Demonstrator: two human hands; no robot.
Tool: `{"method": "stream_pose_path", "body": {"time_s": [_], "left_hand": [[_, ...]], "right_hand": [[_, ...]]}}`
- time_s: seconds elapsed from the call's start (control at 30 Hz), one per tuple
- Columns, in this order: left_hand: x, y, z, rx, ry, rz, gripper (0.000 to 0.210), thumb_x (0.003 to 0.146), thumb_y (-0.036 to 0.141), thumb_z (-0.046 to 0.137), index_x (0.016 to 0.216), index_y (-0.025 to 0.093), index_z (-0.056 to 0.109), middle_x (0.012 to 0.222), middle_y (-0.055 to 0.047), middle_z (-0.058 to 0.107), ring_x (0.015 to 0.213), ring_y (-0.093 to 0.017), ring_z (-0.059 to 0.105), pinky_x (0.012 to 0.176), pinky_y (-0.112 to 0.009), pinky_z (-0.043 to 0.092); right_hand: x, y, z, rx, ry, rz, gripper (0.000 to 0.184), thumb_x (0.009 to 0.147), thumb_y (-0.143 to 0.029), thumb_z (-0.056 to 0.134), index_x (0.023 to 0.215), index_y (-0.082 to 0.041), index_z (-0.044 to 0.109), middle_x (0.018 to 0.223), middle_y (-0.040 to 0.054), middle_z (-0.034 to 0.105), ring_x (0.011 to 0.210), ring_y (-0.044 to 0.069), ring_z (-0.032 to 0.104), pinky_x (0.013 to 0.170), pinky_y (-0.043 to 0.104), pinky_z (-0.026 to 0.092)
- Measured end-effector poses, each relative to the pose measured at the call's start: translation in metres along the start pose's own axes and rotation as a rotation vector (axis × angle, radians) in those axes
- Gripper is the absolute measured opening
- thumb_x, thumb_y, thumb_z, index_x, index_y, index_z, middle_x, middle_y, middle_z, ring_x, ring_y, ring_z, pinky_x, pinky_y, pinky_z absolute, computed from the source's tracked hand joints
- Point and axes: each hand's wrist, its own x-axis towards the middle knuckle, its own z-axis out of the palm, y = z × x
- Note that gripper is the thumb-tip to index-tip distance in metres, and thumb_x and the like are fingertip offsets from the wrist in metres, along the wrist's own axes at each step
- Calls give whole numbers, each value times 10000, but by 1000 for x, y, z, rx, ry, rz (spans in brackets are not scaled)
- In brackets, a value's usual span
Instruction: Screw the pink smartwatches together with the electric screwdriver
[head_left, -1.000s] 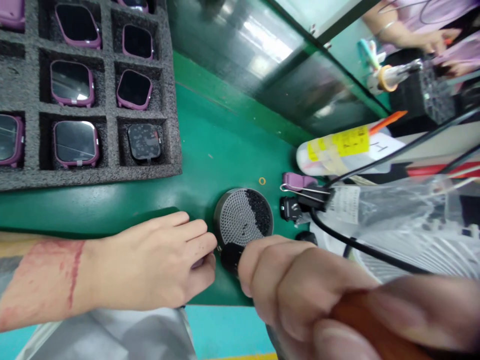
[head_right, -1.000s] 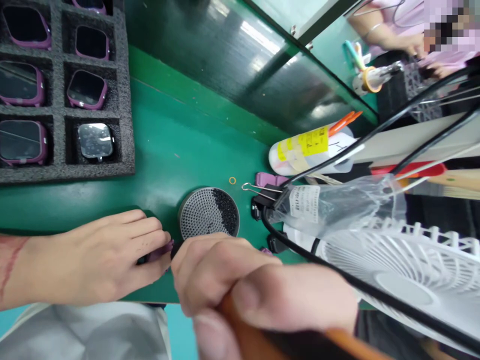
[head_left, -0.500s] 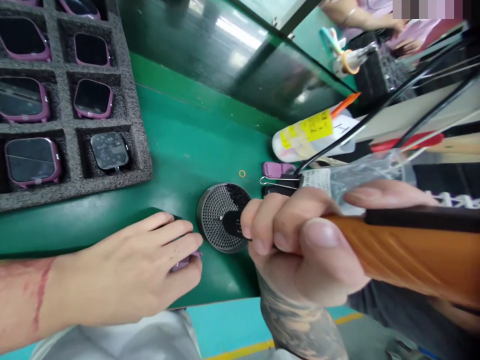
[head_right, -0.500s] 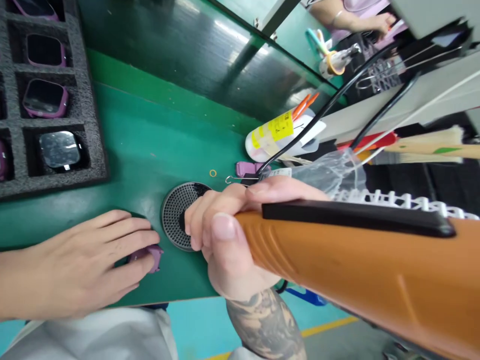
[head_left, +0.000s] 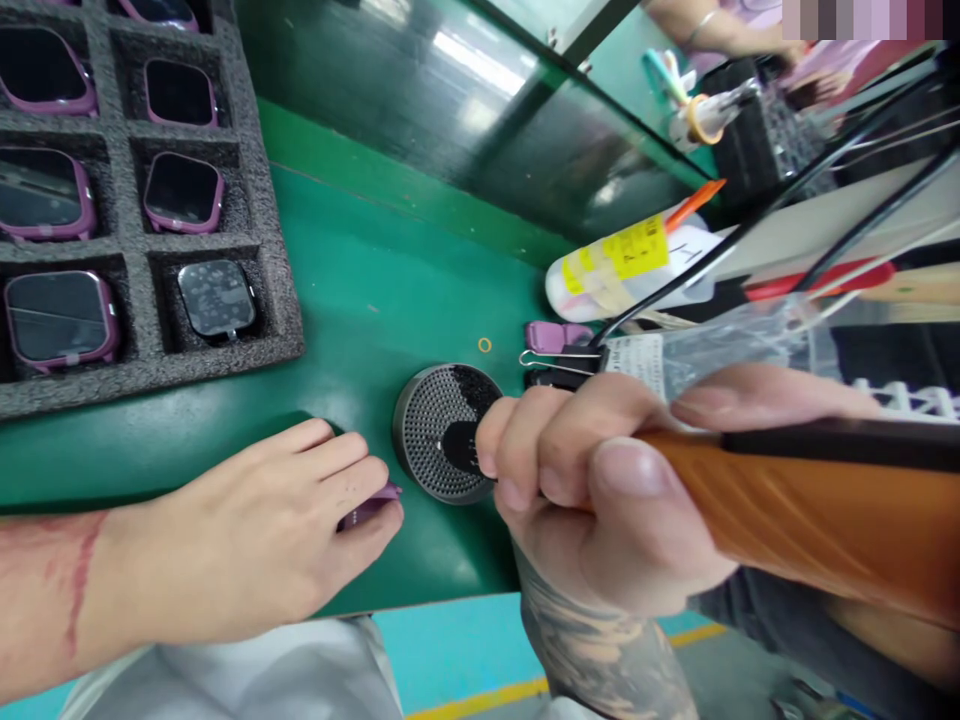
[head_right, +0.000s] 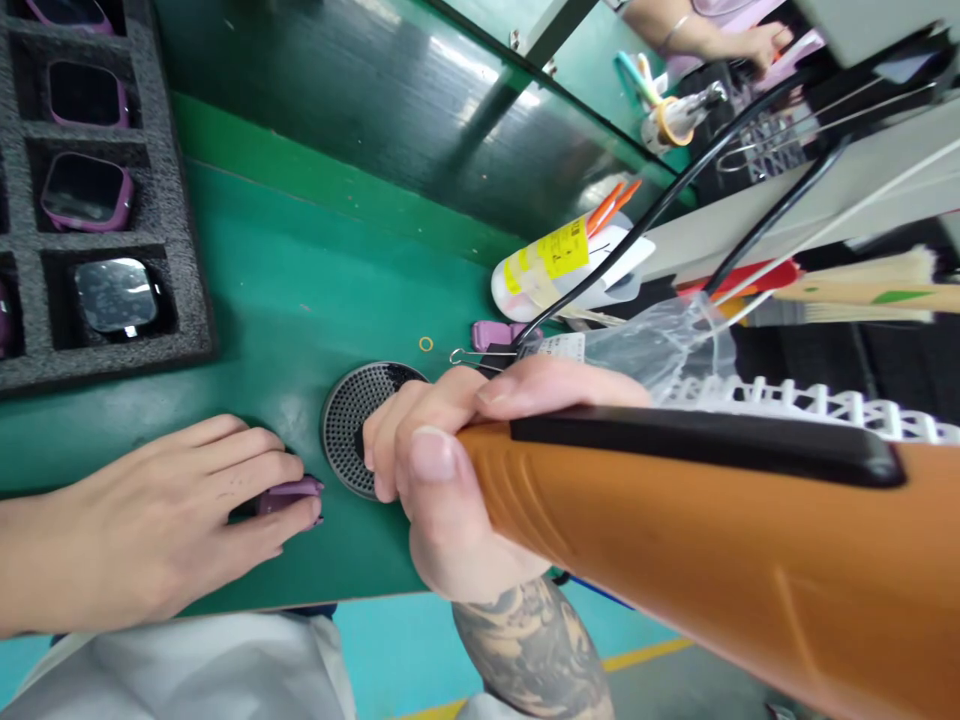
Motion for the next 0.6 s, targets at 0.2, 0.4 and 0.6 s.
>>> {"method": "stream_pose_path", "body": {"time_s": [0.2,0.4,0.6], "left_hand": [[2,0,-2,-26,1,7,295,1325,159,623,1375,137,912,1179,-90,871,967,-270,737,789,-473,545],[2,0,-2,-32,-10,-1,240,1296,154,685,1358,139,916,1150,-73,846,948,-262,705,788,-468,529],[0,2,5,-28,14,-3,136,1210,147,822,1319,129,901,1046,-41,738,922,-251,588,797,-445,468]], "right_hand": [[1,12,9,109,73,-140,274,1170,-261,952,1319,-371,751,792,-139,700,473,123,550,497,358,625],[0,9,7,104,84,-119,260,1168,-234,947,1287,-361,754,798,-127,697,512,138,606,560,388,660],[3,-28,-24,41,-160,29,181,1220,-302,909,1363,-406,870,756,-90,638,523,154,631,513,404,607]]}}
